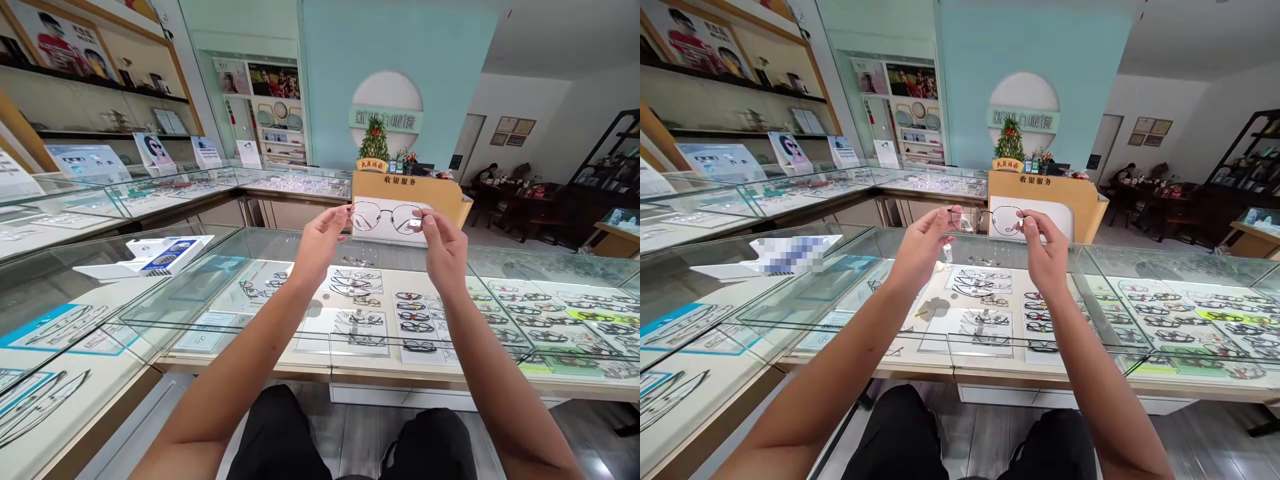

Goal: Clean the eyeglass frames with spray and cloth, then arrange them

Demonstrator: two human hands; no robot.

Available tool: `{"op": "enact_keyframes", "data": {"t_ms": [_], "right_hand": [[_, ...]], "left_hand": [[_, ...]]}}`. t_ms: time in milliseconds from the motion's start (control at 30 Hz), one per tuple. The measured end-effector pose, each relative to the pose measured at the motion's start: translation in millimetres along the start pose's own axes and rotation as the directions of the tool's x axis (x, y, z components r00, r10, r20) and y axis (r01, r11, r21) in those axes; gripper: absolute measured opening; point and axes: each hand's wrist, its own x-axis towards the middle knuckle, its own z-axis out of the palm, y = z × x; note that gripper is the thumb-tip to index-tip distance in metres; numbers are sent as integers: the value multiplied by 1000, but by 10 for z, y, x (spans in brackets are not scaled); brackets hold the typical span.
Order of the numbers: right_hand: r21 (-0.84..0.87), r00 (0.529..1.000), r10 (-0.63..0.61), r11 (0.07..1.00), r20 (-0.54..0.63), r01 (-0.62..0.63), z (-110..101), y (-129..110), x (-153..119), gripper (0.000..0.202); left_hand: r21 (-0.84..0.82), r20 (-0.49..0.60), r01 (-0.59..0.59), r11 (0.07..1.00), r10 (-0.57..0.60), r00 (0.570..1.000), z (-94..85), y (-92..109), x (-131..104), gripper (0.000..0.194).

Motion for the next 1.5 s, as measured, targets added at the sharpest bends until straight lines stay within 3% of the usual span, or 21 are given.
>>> {"op": "enact_keyframes", "data": {"t_ms": [167, 267, 433, 533, 733, 1067, 1367, 1500], "right_hand": [[-46, 989, 126, 991, 81, -123, 143, 665, -162, 35], [-88, 980, 170, 983, 100, -161, 211, 1063, -241, 39], [-71, 969, 226, 973, 98, -219, 346, 1674, -311, 45], [-62, 964, 245, 969, 102, -240, 441, 1919, -367, 44], [-82, 955, 263, 964, 137, -254, 502, 2014, -477, 40], [-73, 936, 325, 945, 137, -318, 456, 1962, -546, 34], [-130, 881, 437, 899, 182, -418, 426, 1979, -569, 46], [-57, 819, 520, 850, 242, -523, 426, 2051, -606, 57]], "left_hand": [[-25, -14, 117, 993, -117, 993, -120, -834, 203, 51], [-51, -13, 158, 986, -159, 987, -148, -1232, 306, 50], [-58, -21, 151, 987, -152, 988, -146, -1715, 443, 41], [-87, -68, 163, 983, -169, 983, -144, -1914, 474, 33], [-22, -114, 228, 973, -229, 967, -216, -2008, 469, 32], [-17, -30, 156, 988, -157, 987, -328, -2125, 439, 35], [88, -14, 23, 996, -22, 1000, -327, -2158, 424, 36], [107, 8, 20, 994, -21, 1000, -314, -2120, 414, 39]]}}
